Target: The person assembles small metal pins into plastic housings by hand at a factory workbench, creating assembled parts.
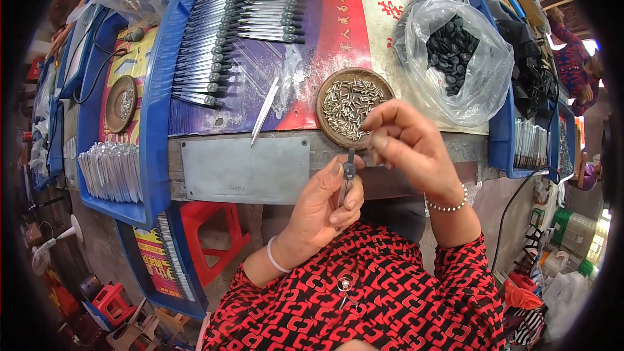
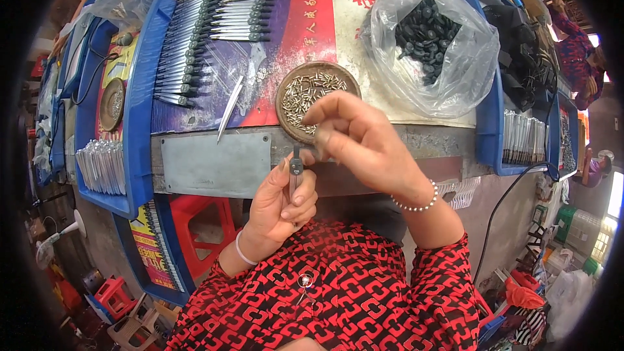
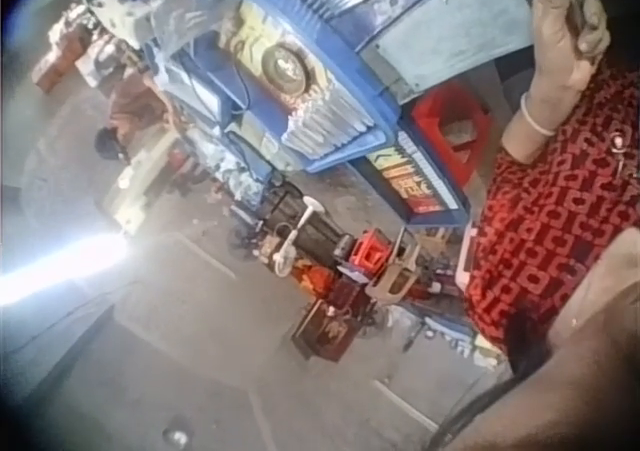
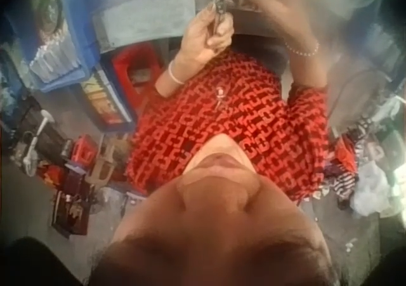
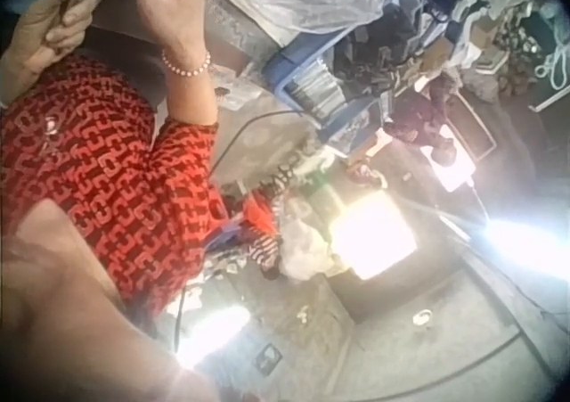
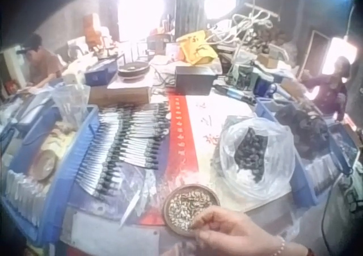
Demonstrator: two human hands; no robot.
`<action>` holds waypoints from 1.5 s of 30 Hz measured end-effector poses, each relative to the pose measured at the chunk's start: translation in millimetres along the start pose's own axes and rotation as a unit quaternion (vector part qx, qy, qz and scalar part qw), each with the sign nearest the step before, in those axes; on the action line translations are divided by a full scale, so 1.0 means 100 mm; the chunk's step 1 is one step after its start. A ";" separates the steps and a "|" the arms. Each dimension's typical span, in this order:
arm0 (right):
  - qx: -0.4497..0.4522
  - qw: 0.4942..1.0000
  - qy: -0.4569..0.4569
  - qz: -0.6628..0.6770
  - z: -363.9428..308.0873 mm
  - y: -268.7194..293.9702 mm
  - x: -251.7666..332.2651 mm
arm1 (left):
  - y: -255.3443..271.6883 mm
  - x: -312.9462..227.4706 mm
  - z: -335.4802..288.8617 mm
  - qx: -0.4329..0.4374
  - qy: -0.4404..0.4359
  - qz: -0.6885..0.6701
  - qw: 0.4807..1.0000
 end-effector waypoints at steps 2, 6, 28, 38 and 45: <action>0.031 0.999 -0.014 0.012 -0.07 -0.11 -0.07 | 0.01 0.01 -0.01 -0.008 -0.002 -0.002 1.000; 0.021 0.998 0.019 -0.051 -0.16 -0.18 -0.10 | 0.03 0.05 -0.03 -0.030 -0.001 -0.016 0.999; 0.089 0.988 0.058 -0.113 -0.22 -0.20 -0.13 | -0.12 0.12 -0.04 -0.018 0.007 0.070 0.997; 0.007 0.994 0.027 -0.109 -0.21 -0.19 -0.12 | -0.07 0.11 -0.04 0.004 0.031 0.023 0.999; 0.027 0.888 0.192 -0.416 -0.21 -0.18 0.39 | -0.09 0.03 -0.07 0.002 0.047 -0.014 0.999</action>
Point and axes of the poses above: each hand's wrist, its own z-axis towards the middle knuckle, its own y-axis out of the back of the hand, x = y × z, the point moved 6 cm from there along z, towards the middle knuckle, and after that the axes turned 6 degrees about x, right-handed, at the moved point
